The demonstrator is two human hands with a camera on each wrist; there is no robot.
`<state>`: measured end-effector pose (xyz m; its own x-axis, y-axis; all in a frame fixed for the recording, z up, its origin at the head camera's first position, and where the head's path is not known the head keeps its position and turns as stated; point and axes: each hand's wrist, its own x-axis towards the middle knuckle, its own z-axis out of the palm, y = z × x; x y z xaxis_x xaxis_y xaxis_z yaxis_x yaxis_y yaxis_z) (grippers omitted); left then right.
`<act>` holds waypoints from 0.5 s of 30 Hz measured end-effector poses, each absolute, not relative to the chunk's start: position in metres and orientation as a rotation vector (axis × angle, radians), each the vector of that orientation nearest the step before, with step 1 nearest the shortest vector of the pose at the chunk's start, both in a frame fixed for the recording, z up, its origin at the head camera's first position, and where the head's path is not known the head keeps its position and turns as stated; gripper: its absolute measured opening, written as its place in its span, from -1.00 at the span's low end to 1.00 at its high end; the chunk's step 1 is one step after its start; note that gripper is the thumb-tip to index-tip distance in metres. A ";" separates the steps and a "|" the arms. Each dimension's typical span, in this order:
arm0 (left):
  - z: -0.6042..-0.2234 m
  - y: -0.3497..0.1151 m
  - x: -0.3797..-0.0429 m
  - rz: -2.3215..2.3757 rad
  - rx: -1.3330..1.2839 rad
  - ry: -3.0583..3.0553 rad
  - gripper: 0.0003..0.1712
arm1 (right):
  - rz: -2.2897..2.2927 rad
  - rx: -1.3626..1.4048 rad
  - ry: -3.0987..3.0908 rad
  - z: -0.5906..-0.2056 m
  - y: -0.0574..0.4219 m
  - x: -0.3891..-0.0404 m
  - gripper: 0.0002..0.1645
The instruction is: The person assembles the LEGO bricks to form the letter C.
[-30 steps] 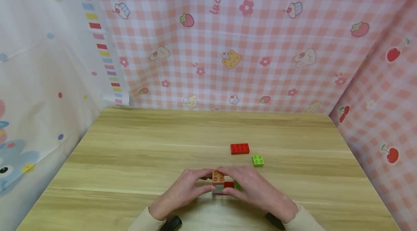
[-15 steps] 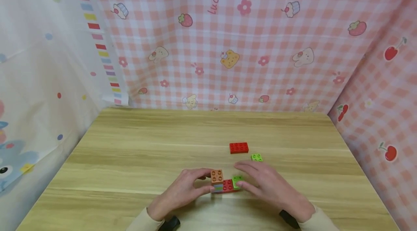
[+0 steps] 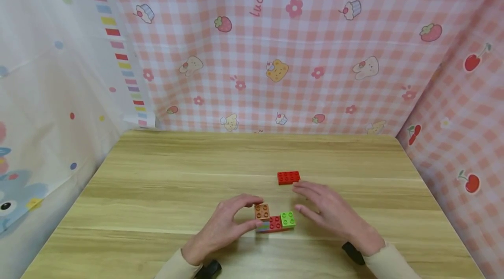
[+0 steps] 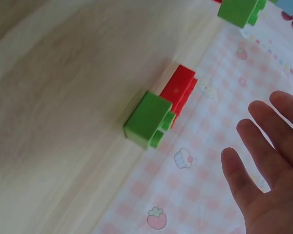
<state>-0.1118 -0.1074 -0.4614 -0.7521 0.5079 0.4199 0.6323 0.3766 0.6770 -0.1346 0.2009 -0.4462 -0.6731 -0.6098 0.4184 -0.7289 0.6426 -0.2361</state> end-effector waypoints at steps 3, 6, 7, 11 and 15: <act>-0.462 -0.106 -0.114 -1.264 -1.094 -2.413 -0.47 | 0.568 1.055 -2.584 -0.447 0.203 -0.138 -0.42; -0.463 -0.105 -0.115 -1.236 -1.128 -2.377 -0.52 | 0.569 1.039 -2.606 -0.449 0.205 -0.142 -0.41; -0.463 -0.104 -0.116 -1.233 -1.135 -2.369 -0.53 | 0.572 1.036 -2.612 -0.449 0.206 -0.143 -0.41; -0.462 -0.103 -0.116 -1.230 -1.137 -2.361 -0.55 | 0.574 1.031 -2.637 -0.451 0.210 -0.148 -0.39; -0.461 -0.103 -0.116 -1.229 -1.133 -2.358 -0.57 | 0.570 1.020 -2.669 -0.452 0.212 -0.152 -0.38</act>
